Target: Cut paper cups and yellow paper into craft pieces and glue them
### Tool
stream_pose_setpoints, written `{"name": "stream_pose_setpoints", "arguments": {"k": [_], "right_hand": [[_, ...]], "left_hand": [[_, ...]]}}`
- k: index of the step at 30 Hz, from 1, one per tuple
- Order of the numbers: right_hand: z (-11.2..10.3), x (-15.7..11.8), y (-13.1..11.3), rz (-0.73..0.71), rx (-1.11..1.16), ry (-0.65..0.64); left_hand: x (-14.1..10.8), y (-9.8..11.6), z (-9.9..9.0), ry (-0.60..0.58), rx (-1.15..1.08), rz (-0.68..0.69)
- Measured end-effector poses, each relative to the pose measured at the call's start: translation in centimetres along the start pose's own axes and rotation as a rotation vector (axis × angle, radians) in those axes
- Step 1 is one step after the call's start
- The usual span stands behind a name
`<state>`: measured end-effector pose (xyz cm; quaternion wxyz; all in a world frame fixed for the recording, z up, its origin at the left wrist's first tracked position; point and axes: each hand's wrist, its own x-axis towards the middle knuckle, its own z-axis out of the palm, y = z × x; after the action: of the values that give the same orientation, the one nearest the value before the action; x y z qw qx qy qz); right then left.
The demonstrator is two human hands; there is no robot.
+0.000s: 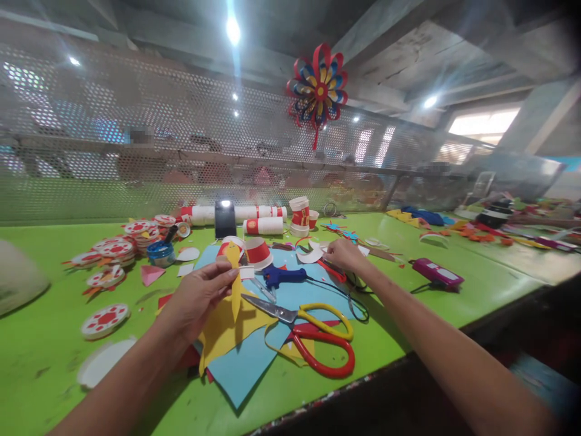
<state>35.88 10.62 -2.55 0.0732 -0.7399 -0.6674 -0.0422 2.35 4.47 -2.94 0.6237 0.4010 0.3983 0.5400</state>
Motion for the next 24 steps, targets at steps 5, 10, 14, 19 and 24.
{"name": "stream_pose_setpoints", "arguments": {"k": [5,10,14,19,24], "right_hand": [[0.8,0.8,-1.0,0.046,0.035,0.069],[1.4,0.6,-0.8,0.054,0.139,0.134],[0.6,0.1,-0.6,0.042,0.246,0.195],[-4.0,-5.2,-3.3,-0.153,0.454,0.254],[-8.9,-16.7,-7.1,-0.903,0.872,-0.098]], "left_hand": [[0.0,0.1,-0.1,-0.011,-0.010,0.019],[0.1,0.0,-0.4,-0.004,-0.016,0.026],[0.2,-0.1,-0.4,0.009,-0.025,0.030],[0.4,-0.2,-0.3,0.016,-0.020,0.028],[0.4,-0.4,-0.2,0.028,-0.005,0.013]]}}
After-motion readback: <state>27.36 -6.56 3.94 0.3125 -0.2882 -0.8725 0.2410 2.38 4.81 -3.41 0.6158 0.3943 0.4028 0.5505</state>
